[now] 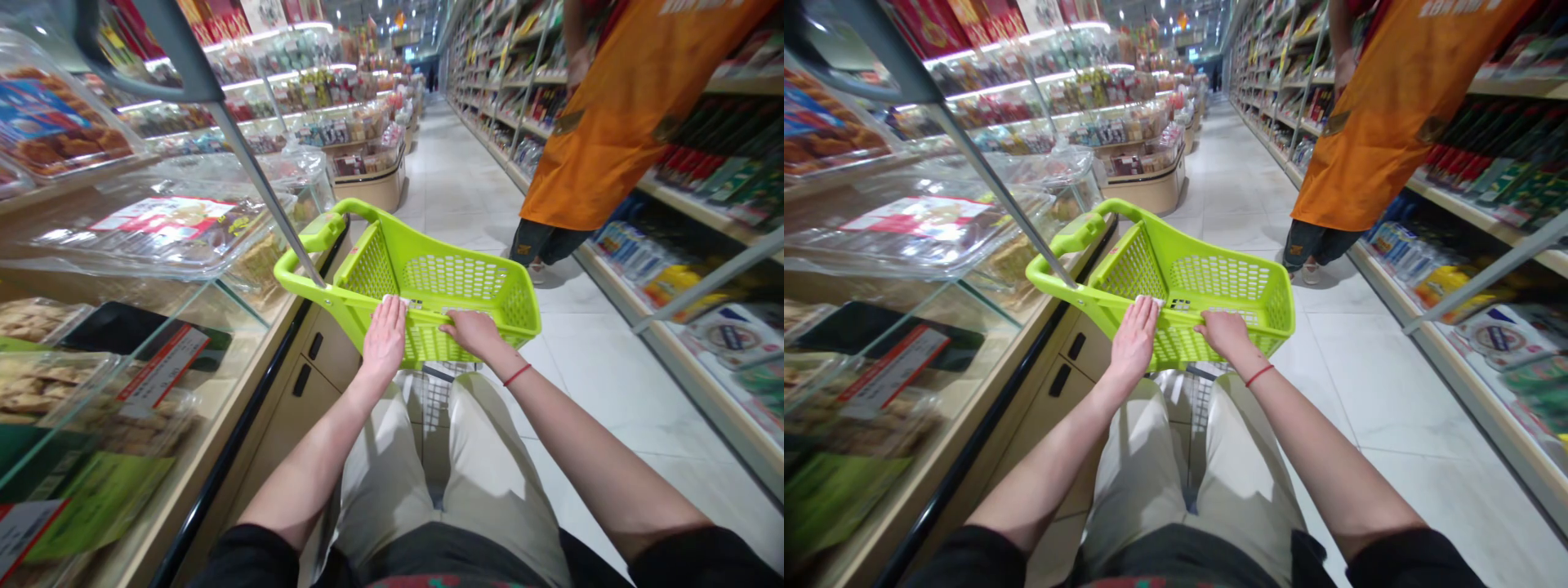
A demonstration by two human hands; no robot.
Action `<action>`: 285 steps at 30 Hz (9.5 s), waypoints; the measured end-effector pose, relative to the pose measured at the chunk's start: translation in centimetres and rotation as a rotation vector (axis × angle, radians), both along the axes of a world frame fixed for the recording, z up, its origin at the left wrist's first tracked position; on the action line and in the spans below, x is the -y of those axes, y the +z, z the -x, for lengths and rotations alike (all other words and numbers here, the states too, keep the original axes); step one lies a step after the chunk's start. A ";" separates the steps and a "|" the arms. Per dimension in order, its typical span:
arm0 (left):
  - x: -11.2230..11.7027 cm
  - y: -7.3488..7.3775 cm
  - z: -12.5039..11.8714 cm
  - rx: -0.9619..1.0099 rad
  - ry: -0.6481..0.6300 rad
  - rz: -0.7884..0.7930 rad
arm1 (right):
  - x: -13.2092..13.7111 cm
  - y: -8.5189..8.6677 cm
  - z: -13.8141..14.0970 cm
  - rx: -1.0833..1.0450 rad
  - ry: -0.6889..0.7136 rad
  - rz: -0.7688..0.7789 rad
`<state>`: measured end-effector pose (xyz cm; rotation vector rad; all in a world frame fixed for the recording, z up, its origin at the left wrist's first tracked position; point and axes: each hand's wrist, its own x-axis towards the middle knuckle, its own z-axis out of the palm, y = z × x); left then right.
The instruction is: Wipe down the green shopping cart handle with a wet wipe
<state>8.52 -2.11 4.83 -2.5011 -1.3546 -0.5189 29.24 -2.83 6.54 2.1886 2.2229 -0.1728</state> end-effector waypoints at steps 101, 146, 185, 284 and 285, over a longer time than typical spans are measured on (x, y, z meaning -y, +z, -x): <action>-1.8 3.1 6.0 0.085 0.222 -0.173 | -2.6 -0.3 5.9 -0.140 0.177 -0.129; -1.6 2.6 5.3 0.000 0.086 -0.095 | -2.5 -0.4 5.9 -0.149 0.170 -0.129; -1.7 3.1 5.5 0.124 0.235 -0.137 | -2.4 -0.2 6.0 -0.145 0.161 -0.127; -1.8 2.2 0.8 0.013 0.190 -0.031 | 0.1 -1.9 0.5 0.030 0.054 -0.135; -2.1 2.4 1.3 0.022 0.210 -0.044 | 0.1 -1.9 0.5 0.028 0.050 -0.128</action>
